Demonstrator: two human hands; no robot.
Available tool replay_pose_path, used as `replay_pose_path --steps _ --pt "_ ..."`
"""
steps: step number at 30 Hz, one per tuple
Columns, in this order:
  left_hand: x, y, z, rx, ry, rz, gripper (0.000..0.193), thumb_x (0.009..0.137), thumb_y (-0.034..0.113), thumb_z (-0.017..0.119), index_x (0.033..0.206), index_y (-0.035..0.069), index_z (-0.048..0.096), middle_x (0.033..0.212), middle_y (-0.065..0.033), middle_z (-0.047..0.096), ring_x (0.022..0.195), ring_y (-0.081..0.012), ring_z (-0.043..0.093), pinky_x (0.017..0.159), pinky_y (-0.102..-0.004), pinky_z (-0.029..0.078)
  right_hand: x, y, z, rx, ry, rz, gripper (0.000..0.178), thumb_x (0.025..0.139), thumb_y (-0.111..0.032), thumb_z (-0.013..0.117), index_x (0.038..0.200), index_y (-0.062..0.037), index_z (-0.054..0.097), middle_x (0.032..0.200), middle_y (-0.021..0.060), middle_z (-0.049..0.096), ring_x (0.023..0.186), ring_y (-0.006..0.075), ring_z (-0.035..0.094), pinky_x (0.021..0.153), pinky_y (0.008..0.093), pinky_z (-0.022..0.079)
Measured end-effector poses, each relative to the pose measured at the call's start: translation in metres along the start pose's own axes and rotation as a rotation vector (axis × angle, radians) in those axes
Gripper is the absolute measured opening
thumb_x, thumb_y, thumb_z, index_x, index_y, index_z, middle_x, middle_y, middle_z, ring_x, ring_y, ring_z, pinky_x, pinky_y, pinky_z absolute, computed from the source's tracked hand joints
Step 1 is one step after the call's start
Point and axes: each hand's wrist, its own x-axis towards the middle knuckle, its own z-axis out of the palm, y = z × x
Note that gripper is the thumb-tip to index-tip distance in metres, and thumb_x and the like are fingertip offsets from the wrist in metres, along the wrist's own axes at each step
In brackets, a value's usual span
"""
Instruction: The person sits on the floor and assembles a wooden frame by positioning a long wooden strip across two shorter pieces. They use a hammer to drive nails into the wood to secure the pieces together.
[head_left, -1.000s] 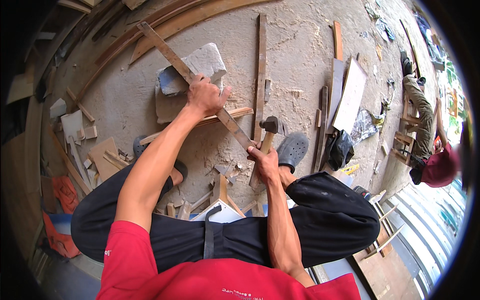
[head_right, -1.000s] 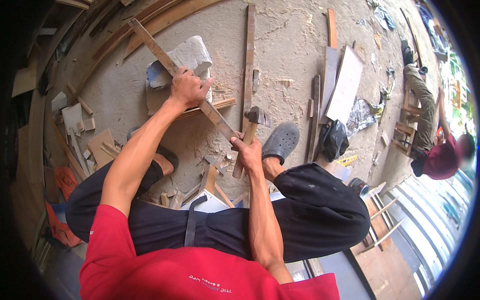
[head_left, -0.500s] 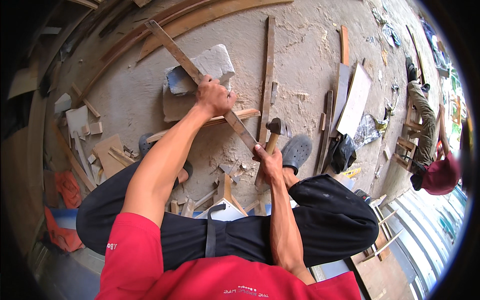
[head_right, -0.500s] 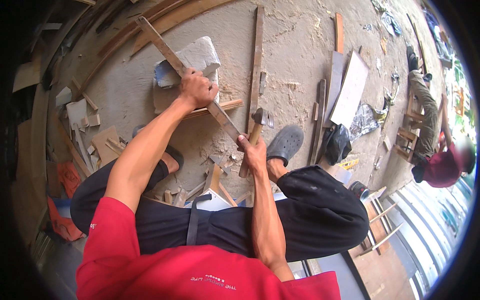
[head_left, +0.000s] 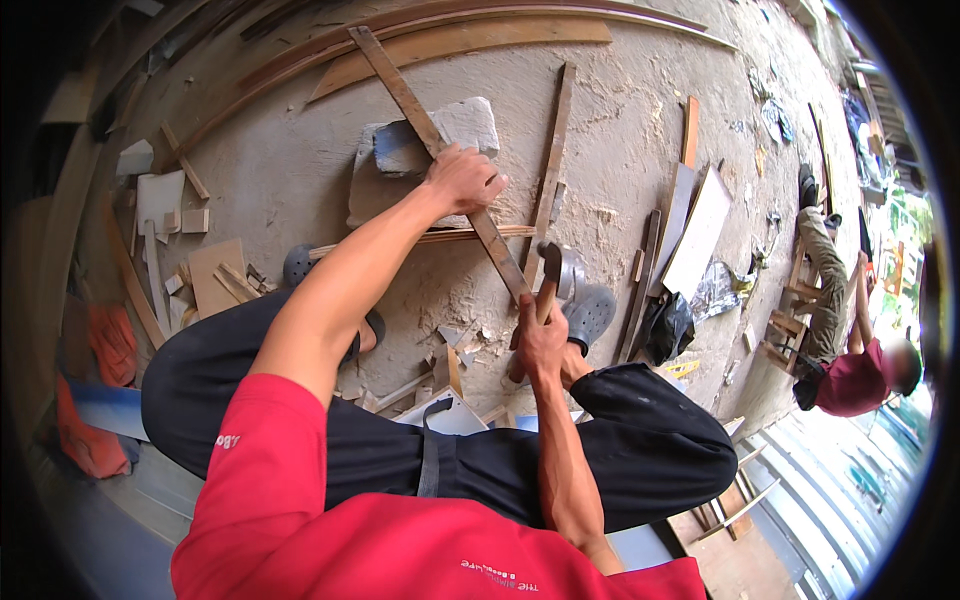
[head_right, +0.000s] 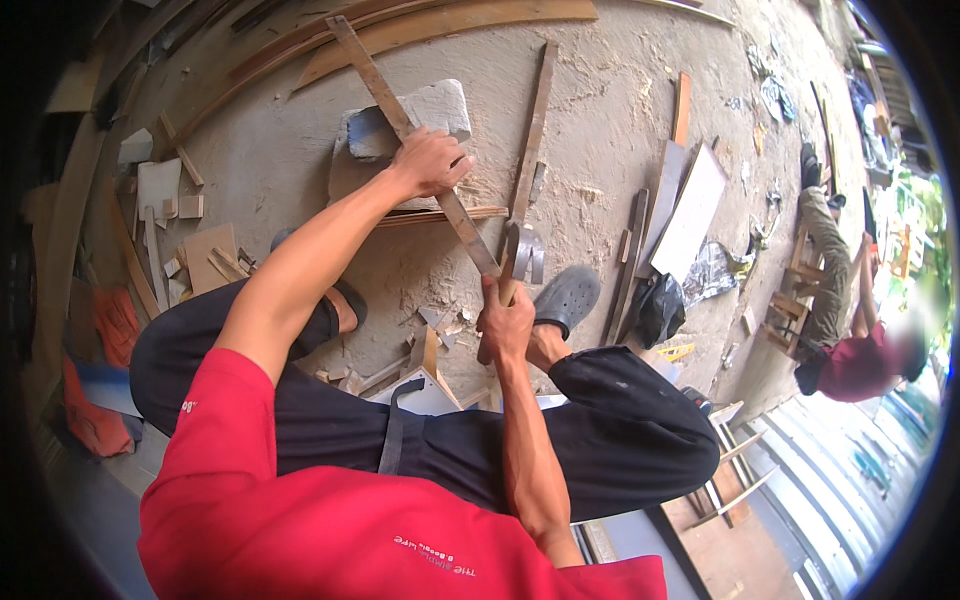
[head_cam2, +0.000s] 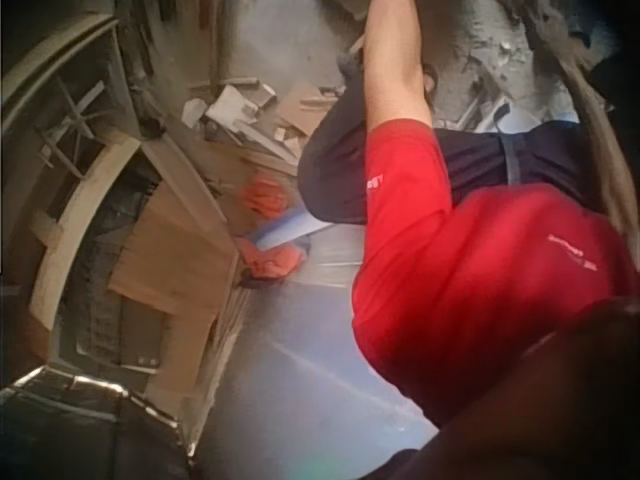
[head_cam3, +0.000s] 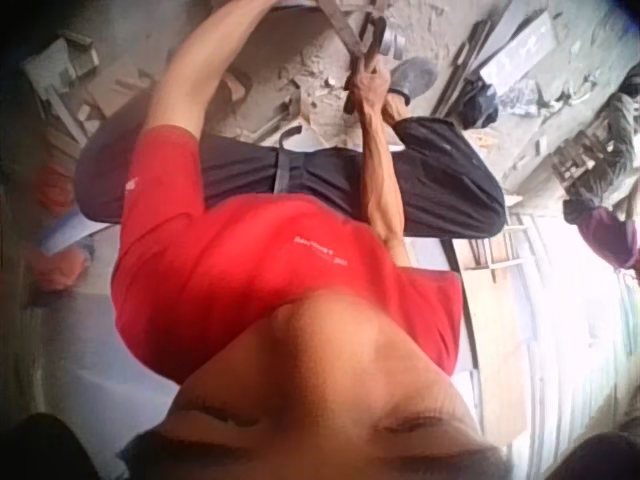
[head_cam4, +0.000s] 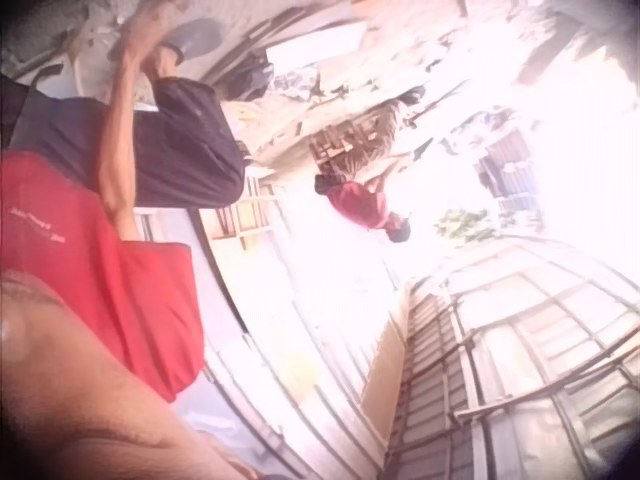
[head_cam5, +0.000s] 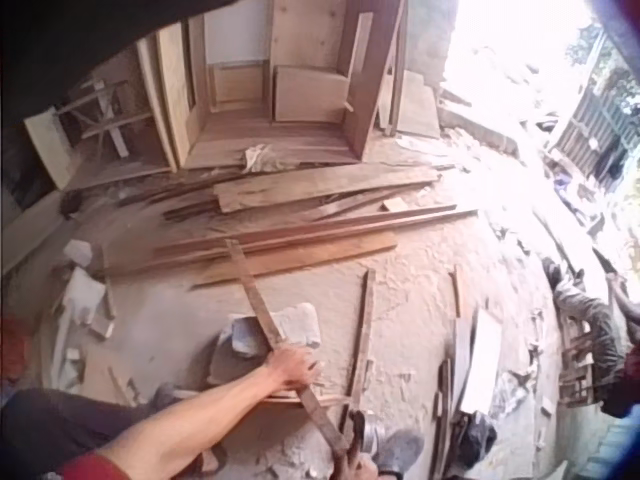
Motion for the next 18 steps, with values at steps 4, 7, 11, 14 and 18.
replay_pose_path --steps 4,7,11,14,18 --pt "0.003 0.002 -0.004 0.029 -0.115 -0.089 0.046 0.088 0.042 0.050 0.064 0.008 0.071 0.069 -0.0173 0.068 0.068 -0.0310 0.064 0.079 -0.0399 0.043 -0.016 0.015 0.022 0.035 -0.018 -0.048 0.028 0.092 -0.025 0.070 0.089 0.0005 0.059 0.059 0.0047 0.057 0.049 0.0127 0.055 0.046 0.0310 0.042" --pt "0.004 0.004 -0.005 0.004 -0.082 -0.099 0.045 0.085 0.042 0.052 0.062 0.008 0.070 0.067 -0.0185 0.067 0.064 -0.0309 0.064 0.078 -0.0395 0.044 -0.016 0.013 0.033 0.003 -0.082 -0.056 0.026 0.092 -0.024 0.070 0.089 -0.0036 0.054 0.061 0.0056 0.056 0.052 0.0122 0.053 0.050 0.0312 0.043" --pt "0.003 0.003 0.001 -0.022 -0.066 -0.140 0.042 0.083 0.041 0.054 0.060 0.010 0.071 0.064 -0.0190 0.066 0.060 -0.0314 0.063 0.078 -0.0388 0.044 0.000 -0.004 0.042 -0.123 -0.079 -0.097 0.025 0.092 -0.023 0.069 0.088 -0.0031 0.055 0.062 0.0066 0.055 0.054 0.0135 0.050 0.053 0.0322 0.042" --pt "0.004 0.000 0.006 -0.014 -0.053 -0.166 0.039 0.080 0.039 0.055 0.059 0.010 0.072 0.063 -0.0188 0.066 0.059 -0.0316 0.063 0.078 -0.0380 0.044 -0.003 -0.026 0.035 -0.095 -0.053 -0.094 0.024 0.092 -0.023 0.069 0.089 -0.0021 0.056 0.061 0.0073 0.054 0.055 0.0155 0.048 0.055 0.0340 0.042" --pt "0.004 -0.001 0.007 -0.032 -0.002 -0.165 0.035 0.078 0.035 0.056 0.059 0.010 0.071 0.062 -0.0185 0.065 0.058 -0.0319 0.063 0.079 -0.0375 0.044 -0.001 -0.006 0.024 -0.164 -0.016 -0.302 0.032 0.093 -0.031 0.066 0.093 0.0001 0.058 0.068 0.0140 0.057 0.059 0.0314 0.052 0.059 0.0431 0.044"
